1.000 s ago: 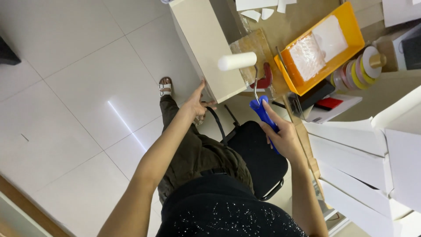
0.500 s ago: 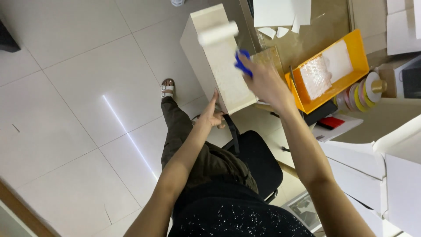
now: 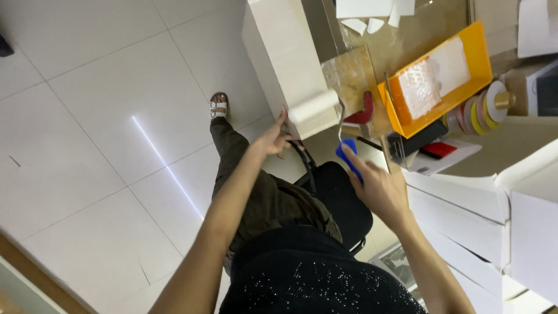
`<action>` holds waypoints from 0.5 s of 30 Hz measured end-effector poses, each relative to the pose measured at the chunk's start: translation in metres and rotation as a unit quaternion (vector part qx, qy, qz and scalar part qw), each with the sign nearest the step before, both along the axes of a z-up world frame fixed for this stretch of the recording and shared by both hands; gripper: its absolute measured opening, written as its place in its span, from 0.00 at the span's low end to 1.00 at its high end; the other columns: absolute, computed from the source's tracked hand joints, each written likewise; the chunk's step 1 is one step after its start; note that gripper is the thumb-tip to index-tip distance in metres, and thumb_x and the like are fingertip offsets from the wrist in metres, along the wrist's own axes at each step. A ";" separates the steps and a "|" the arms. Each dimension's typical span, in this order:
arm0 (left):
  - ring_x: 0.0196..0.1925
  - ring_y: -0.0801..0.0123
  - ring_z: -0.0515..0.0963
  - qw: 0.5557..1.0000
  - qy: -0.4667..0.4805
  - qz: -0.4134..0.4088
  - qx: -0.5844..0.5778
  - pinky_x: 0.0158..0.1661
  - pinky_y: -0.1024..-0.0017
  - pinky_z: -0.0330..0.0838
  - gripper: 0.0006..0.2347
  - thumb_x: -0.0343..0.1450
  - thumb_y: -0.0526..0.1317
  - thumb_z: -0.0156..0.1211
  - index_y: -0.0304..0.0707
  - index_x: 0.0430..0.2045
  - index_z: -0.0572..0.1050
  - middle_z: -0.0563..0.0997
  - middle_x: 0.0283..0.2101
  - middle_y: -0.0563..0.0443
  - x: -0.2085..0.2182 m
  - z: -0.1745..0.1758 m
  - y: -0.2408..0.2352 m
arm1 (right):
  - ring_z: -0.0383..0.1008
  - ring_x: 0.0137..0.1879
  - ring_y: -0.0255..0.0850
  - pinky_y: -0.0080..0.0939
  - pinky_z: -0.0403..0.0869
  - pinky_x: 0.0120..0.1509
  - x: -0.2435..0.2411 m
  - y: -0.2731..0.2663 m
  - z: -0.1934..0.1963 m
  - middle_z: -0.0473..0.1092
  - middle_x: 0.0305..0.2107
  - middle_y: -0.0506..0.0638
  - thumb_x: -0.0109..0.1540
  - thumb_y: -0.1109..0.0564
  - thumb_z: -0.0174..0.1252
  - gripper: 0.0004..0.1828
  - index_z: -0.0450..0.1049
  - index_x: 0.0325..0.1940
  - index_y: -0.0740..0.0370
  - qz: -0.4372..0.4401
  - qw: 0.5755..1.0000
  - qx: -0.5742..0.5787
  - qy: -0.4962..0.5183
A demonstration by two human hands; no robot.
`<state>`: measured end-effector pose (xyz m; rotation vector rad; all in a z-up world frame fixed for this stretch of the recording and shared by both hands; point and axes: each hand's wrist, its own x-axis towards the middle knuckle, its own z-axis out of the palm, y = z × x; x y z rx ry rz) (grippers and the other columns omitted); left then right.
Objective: Applying white adhesive paper to a rectangular component, smoothing it with a roller and squeegee, and trimming with scissors.
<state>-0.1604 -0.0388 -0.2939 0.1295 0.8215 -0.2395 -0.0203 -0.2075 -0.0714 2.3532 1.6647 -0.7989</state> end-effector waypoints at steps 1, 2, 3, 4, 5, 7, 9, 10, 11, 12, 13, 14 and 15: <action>0.60 0.38 0.73 0.992 -0.044 -0.076 0.085 0.63 0.24 0.28 0.49 0.53 0.73 0.34 0.70 0.71 0.25 0.59 0.71 0.35 -0.008 0.013 0.007 | 0.71 0.22 0.47 0.47 0.66 0.25 0.002 -0.029 -0.003 0.69 0.23 0.51 0.67 0.51 0.49 0.31 0.55 0.76 0.45 0.023 0.998 0.015 -0.049; 0.60 0.38 0.73 0.992 -0.045 -0.080 0.086 0.63 0.24 0.28 0.49 0.53 0.73 0.34 0.70 0.71 0.25 0.59 0.71 0.35 -0.010 0.001 0.009 | 0.71 0.22 0.47 0.47 0.66 0.25 0.004 -0.044 -0.002 0.69 0.23 0.51 0.67 0.51 0.49 0.31 0.55 0.76 0.45 0.019 0.999 0.015 -0.049; 0.67 0.36 0.63 0.979 0.015 -0.166 0.122 0.62 0.24 0.36 0.51 0.51 0.75 0.33 0.65 0.72 0.29 0.53 0.73 0.36 -0.013 -0.010 0.012 | 0.72 0.26 0.45 0.46 0.69 0.31 0.007 -0.060 -0.002 0.72 0.27 0.52 0.66 0.52 0.52 0.33 0.54 0.76 0.46 0.009 1.000 0.016 -0.021; 0.74 0.35 0.53 0.953 0.074 -0.248 0.157 0.62 0.24 0.43 0.53 0.50 0.77 0.33 0.60 0.73 0.33 0.46 0.76 0.37 -0.013 -0.022 0.018 | 0.72 0.30 0.43 0.45 0.72 0.38 0.010 -0.073 -0.001 0.75 0.30 0.52 0.66 0.52 0.54 0.34 0.54 0.76 0.48 0.001 1.000 0.018 0.005; 0.74 0.35 0.53 0.952 0.072 -0.252 0.159 0.62 0.24 0.43 0.53 0.50 0.77 0.33 0.60 0.73 0.33 0.46 0.76 0.37 -0.011 -0.043 0.015 | 0.72 0.30 0.43 0.45 0.72 0.38 0.009 -0.073 0.011 0.75 0.30 0.52 0.66 0.52 0.54 0.34 0.54 0.76 0.48 -0.003 1.000 0.020 0.004; 0.79 0.60 0.31 0.962 0.047 -0.082 0.258 0.70 0.44 0.29 0.53 0.51 0.77 0.31 0.56 0.73 0.35 0.30 0.77 0.58 -0.008 -0.086 0.009 | 0.78 0.32 0.43 0.43 0.77 0.38 0.008 -0.074 0.034 0.73 0.57 0.53 0.63 0.51 0.54 0.32 0.59 0.73 0.39 -0.193 0.976 -0.056 0.082; 0.78 0.56 0.39 0.962 0.083 -0.025 0.259 0.68 0.37 0.33 0.51 0.53 0.76 0.27 0.55 0.73 0.34 0.32 0.78 0.56 -0.006 -0.086 0.000 | 0.73 0.28 0.41 0.40 0.74 0.35 0.006 -0.078 0.050 0.70 0.39 0.53 0.63 0.53 0.54 0.33 0.61 0.73 0.38 -0.286 0.950 -0.026 0.119; 0.78 0.52 0.46 0.958 0.115 0.035 0.259 0.66 0.31 0.37 0.49 0.56 0.75 0.23 0.53 0.73 0.34 0.34 0.78 0.54 -0.002 -0.086 -0.003 | 0.68 0.23 0.38 0.37 0.72 0.32 0.005 -0.080 0.060 0.68 0.21 0.52 0.64 0.55 0.54 0.33 0.62 0.74 0.36 -0.374 0.915 0.004 0.150; 0.78 0.52 0.46 0.958 0.114 0.034 0.262 0.66 0.31 0.37 0.49 0.56 0.75 0.23 0.53 0.73 0.34 0.34 0.78 0.54 0.004 -0.095 -0.006 | 0.68 0.23 0.38 0.37 0.72 0.32 0.003 -0.079 0.062 0.68 0.21 0.52 0.64 0.55 0.54 0.33 0.62 0.74 0.36 -0.375 0.915 0.007 0.150; 0.75 0.49 0.53 0.969 0.086 0.073 0.222 0.68 0.36 0.36 0.49 0.55 0.75 0.31 0.56 0.73 0.38 0.42 0.77 0.50 0.009 -0.105 -0.013 | 0.67 0.22 0.42 0.39 0.71 0.30 -0.001 -0.080 0.066 0.68 0.24 0.54 0.63 0.57 0.54 0.35 0.60 0.75 0.43 -0.410 0.890 0.059 0.191; 0.72 0.45 0.60 0.976 0.058 0.111 0.180 0.70 0.42 0.34 0.50 0.53 0.75 0.39 0.59 0.73 0.41 0.49 0.76 0.45 0.015 -0.114 -0.021 | 0.67 0.22 0.45 0.41 0.71 0.28 -0.003 -0.081 0.069 0.67 0.27 0.56 0.62 0.59 0.54 0.37 0.58 0.77 0.50 -0.441 0.860 0.111 0.230; 0.72 0.45 0.60 0.976 0.059 0.110 0.180 0.70 0.42 0.34 0.50 0.53 0.75 0.39 0.59 0.73 0.41 0.49 0.76 0.45 0.016 -0.109 -0.030 | 0.67 0.22 0.45 0.41 0.71 0.28 -0.004 -0.087 0.068 0.67 0.27 0.56 0.62 0.59 0.54 0.37 0.58 0.77 0.50 -0.442 0.860 0.111 0.231; 0.73 0.46 0.58 0.986 0.063 0.095 0.125 0.67 0.43 0.48 0.53 0.51 0.75 0.42 0.53 0.73 0.41 0.50 0.75 0.39 0.017 -0.104 -0.039 | 0.70 0.23 0.45 0.41 0.73 0.29 -0.004 -0.093 0.066 0.69 0.30 0.57 0.62 0.58 0.54 0.38 0.57 0.77 0.48 -0.433 0.868 0.105 0.220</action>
